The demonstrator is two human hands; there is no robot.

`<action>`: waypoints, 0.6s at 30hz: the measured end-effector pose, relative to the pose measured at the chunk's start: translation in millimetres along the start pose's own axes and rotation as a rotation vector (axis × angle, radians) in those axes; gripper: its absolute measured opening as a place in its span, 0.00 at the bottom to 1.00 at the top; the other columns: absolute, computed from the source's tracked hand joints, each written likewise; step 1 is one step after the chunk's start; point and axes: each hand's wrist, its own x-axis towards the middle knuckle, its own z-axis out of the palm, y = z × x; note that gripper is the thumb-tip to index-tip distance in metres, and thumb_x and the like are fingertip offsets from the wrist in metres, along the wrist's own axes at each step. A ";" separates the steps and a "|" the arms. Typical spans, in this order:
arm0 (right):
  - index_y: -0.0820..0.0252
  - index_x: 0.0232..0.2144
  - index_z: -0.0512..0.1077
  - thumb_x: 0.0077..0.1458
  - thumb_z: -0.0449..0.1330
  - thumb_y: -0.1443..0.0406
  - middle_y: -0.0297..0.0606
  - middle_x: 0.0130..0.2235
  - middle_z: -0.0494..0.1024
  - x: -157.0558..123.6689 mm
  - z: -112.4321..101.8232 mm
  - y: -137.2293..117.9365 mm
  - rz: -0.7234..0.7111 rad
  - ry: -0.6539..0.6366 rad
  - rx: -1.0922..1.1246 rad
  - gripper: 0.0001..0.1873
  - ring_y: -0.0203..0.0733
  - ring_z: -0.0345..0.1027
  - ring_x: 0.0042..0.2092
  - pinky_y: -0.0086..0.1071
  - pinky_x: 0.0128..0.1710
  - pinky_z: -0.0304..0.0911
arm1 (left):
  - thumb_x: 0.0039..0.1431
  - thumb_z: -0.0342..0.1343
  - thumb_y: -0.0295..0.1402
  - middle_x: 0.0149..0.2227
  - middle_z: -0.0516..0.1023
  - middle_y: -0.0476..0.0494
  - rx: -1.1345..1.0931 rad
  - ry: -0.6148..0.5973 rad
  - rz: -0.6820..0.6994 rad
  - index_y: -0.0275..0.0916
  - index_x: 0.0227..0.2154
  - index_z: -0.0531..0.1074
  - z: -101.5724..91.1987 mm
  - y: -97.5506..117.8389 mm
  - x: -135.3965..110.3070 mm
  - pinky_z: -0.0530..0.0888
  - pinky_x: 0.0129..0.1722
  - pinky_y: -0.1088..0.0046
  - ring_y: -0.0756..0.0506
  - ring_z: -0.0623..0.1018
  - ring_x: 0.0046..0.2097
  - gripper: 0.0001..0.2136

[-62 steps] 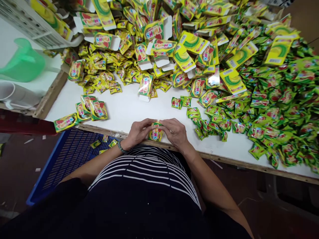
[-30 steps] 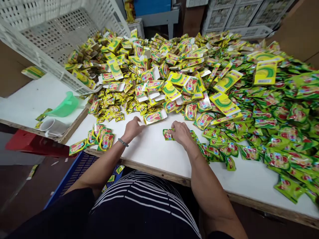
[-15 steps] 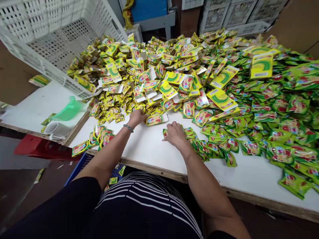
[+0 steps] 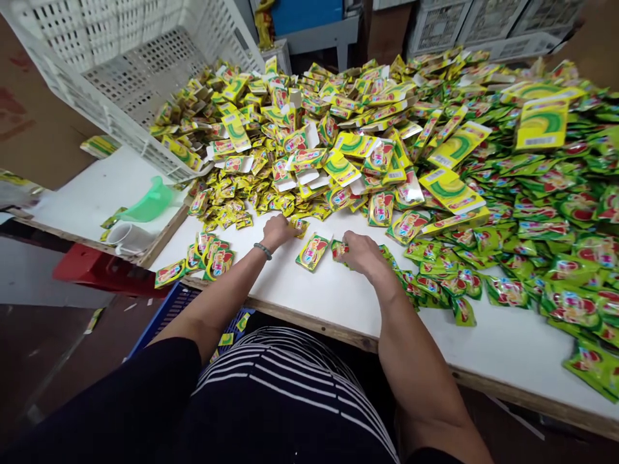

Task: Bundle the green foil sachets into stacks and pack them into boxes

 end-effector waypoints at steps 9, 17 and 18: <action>0.57 0.39 0.73 0.51 0.61 0.54 0.33 0.28 0.71 3.1 -8.2 3.4 -0.226 0.209 0.634 0.16 0.39 0.63 0.28 0.33 0.30 0.59 | 0.47 0.62 0.33 0.29 0.74 0.48 -0.545 -0.159 0.300 0.36 0.28 0.69 5.5 -3.0 -19.6 0.66 0.32 0.73 0.49 0.72 0.32 0.09; 0.56 0.44 0.66 0.42 0.67 0.53 0.25 0.25 0.68 4.6 1.5 -7.3 -0.295 0.114 0.973 0.28 0.35 0.63 0.27 0.31 0.29 0.58 | 0.41 0.66 0.31 0.30 0.73 0.51 -0.802 -0.680 0.481 0.34 0.36 0.71 5.1 22.5 -50.4 0.69 0.33 0.76 0.52 0.72 0.32 0.17; 0.55 0.44 0.65 0.42 0.67 0.53 0.26 0.27 0.70 5.6 3.0 -7.2 -0.301 0.112 0.987 0.28 0.36 0.65 0.28 0.31 0.30 0.60 | 0.42 0.66 0.33 0.30 0.73 0.51 -0.816 -0.675 0.483 0.34 0.36 0.71 4.8 23.3 -51.1 0.69 0.33 0.76 0.52 0.72 0.32 0.17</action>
